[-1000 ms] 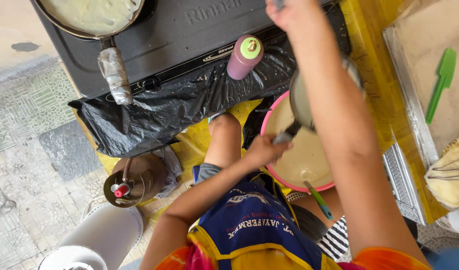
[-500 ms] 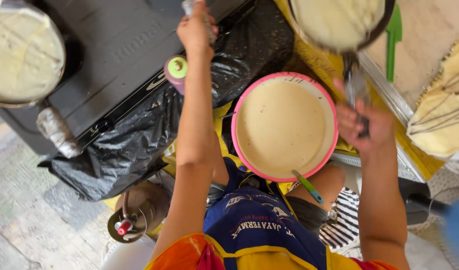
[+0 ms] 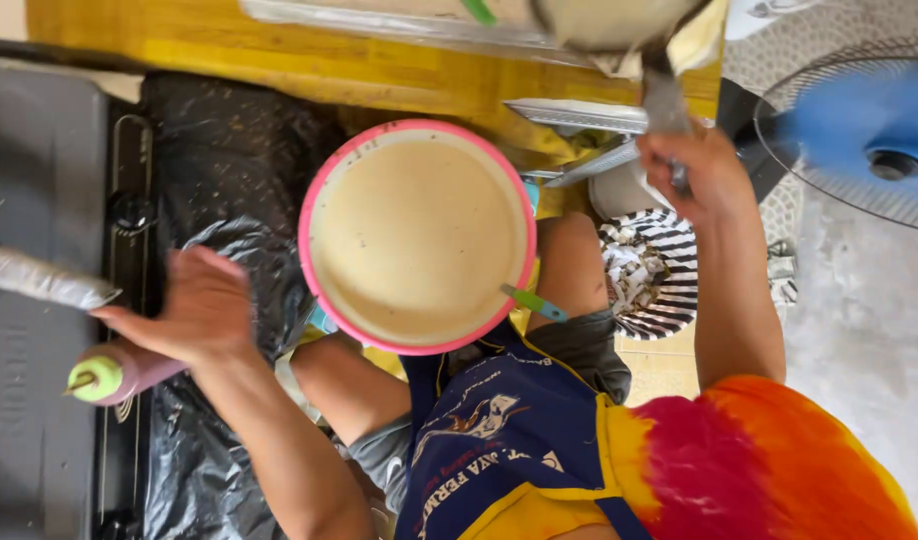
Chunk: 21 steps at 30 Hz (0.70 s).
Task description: Preparing and cooking crepes on a flat pan using batter and a ladle at a fast pace.
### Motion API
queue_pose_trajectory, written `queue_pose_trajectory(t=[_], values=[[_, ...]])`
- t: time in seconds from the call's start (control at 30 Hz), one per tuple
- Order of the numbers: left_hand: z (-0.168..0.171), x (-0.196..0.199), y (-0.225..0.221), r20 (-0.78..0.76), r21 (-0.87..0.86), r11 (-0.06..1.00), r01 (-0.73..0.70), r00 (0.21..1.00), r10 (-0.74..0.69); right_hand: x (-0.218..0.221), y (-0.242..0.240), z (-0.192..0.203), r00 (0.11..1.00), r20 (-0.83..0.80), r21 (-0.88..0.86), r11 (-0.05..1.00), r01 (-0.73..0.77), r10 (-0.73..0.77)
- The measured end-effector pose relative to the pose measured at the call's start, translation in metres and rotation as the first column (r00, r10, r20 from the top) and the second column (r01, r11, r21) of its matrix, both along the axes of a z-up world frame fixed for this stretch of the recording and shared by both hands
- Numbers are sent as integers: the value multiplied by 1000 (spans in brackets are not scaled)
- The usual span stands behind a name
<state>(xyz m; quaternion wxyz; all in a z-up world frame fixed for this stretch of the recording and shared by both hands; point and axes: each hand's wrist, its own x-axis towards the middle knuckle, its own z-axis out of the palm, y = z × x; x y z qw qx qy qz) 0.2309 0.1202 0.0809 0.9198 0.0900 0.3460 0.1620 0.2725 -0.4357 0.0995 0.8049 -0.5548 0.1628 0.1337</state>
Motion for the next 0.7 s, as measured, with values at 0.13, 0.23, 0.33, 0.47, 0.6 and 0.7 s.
queue_pose_trajectory(t=[0.13,0.23,0.33,0.47,0.6,0.7], values=[[-63,-75,-90,-169,43,835,549,827,-536,77,-46,-33,860,446,-888,246,389,248],[-109,-129,-108,-231,-123,755,644,721,-653,141,-92,-103,967,190,-790,-558,253,169],[-107,-158,-109,-251,-83,789,608,754,-607,169,-114,-155,952,217,-675,-671,305,215],[-137,-182,-88,-144,-52,813,580,801,-581,186,-118,-178,966,185,-592,-763,258,183],[-132,-178,-94,-188,-61,825,561,806,-562,194,-121,-170,988,65,-506,-848,155,141],[-132,-173,-105,-216,-76,810,581,784,-582,197,-122,-157,993,-37,-438,-894,88,116]])
